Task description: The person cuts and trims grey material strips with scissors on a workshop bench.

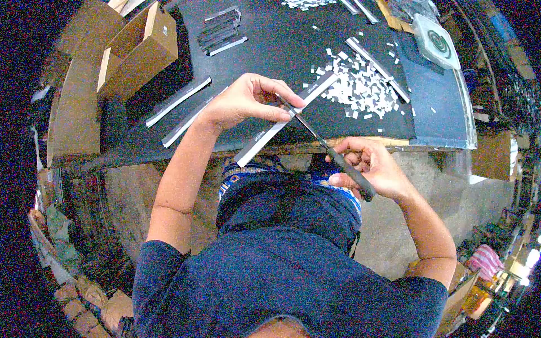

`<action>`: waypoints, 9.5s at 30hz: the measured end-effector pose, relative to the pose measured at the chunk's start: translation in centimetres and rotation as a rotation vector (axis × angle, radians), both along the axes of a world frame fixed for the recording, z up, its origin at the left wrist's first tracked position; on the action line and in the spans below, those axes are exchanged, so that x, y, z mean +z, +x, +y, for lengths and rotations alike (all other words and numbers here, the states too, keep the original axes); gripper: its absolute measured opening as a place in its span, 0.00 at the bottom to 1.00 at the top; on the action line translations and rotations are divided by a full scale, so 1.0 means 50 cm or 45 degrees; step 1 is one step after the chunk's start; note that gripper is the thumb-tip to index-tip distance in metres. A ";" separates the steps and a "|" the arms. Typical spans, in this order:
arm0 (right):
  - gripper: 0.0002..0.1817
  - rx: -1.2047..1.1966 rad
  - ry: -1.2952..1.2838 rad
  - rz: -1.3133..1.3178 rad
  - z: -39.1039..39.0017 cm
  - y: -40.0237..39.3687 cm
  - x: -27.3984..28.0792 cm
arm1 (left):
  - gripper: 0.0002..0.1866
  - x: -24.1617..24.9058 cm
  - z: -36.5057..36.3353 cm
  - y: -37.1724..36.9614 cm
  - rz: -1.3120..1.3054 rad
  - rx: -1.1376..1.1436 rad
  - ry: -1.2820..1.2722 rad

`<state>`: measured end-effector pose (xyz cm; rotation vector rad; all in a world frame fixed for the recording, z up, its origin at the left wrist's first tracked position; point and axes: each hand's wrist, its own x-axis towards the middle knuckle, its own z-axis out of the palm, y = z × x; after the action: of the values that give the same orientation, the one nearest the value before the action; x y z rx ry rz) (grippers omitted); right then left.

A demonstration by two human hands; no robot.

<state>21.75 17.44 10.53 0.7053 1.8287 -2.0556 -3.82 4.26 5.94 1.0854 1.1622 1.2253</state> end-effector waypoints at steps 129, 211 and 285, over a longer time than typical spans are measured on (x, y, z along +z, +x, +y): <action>0.14 -0.148 0.680 0.821 -0.045 -0.227 -0.098 | 0.43 -0.040 -0.074 0.065 0.843 0.731 0.205; 0.12 -0.268 1.196 0.812 -0.024 -0.169 -0.195 | 0.10 -0.145 -0.139 0.054 1.340 0.890 0.548; 0.09 -0.250 1.539 1.117 -0.082 -0.202 -0.221 | 0.09 -0.144 -0.136 0.050 1.255 0.908 0.474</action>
<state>11.66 13.34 -0.52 0.1368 3.6587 -1.1608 -1.33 -2.53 -1.27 1.7276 2.2696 1.5123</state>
